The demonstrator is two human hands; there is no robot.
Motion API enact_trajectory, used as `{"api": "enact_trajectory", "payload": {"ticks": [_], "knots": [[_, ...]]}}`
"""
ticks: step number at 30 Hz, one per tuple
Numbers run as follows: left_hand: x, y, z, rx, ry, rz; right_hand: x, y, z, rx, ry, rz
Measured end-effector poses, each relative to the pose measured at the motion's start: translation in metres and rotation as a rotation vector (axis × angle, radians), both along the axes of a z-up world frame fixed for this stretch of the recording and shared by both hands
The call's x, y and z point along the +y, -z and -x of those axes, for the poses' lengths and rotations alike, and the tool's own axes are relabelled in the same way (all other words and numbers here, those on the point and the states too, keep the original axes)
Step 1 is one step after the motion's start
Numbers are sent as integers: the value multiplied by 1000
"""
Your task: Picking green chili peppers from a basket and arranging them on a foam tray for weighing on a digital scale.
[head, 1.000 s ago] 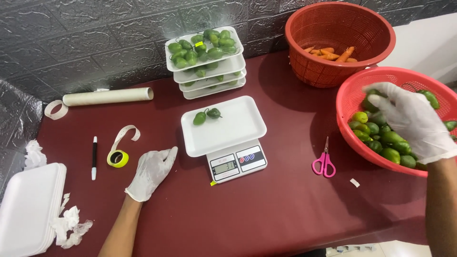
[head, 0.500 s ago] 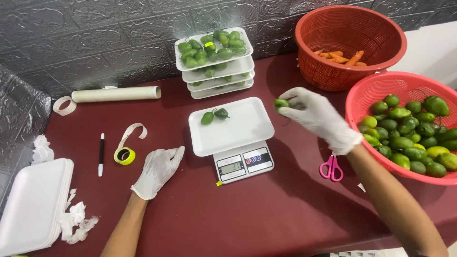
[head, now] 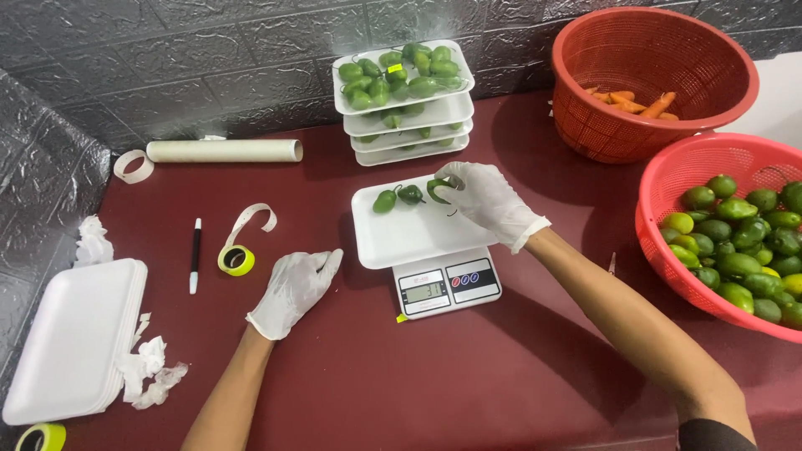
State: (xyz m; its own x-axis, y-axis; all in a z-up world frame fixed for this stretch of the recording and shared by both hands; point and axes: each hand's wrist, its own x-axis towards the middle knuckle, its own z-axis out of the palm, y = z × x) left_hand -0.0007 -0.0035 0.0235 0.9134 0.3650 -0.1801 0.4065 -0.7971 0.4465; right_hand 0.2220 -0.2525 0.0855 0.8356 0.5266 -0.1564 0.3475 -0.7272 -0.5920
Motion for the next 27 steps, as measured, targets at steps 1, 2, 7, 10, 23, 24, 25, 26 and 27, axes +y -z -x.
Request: {"api": "enact_trajectory", "payload": {"ticks": [1, 2, 7, 10, 23, 24, 25, 26, 27], "knots": [[0, 0, 0, -3, 3, 0, 2, 5, -4, 5, 3, -15], [1, 1, 0, -7, 7, -1, 5, 10, -8, 11, 6, -30], [1, 1, 1, -17, 7, 10, 9, 5, -6, 31, -1, -27], [0, 1, 1, -25, 21, -8, 10, 7, -6, 35, 7, -27], [2, 7, 0, -67, 20, -12, 14, -5, -2, 33, -7, -1], [2, 7, 1, -67, 20, -14, 12, -7, -1, 33, -7, -2], [3, 7, 1, -64, 22, -13, 9, -10, -1, 42, 0, -21], [3, 7, 0, -61, 23, -12, 6, -12, -1, 51, 7, -40], [3, 7, 1, -63, 26, -12, 1, -12, -5, 49, 9, -40]]}}
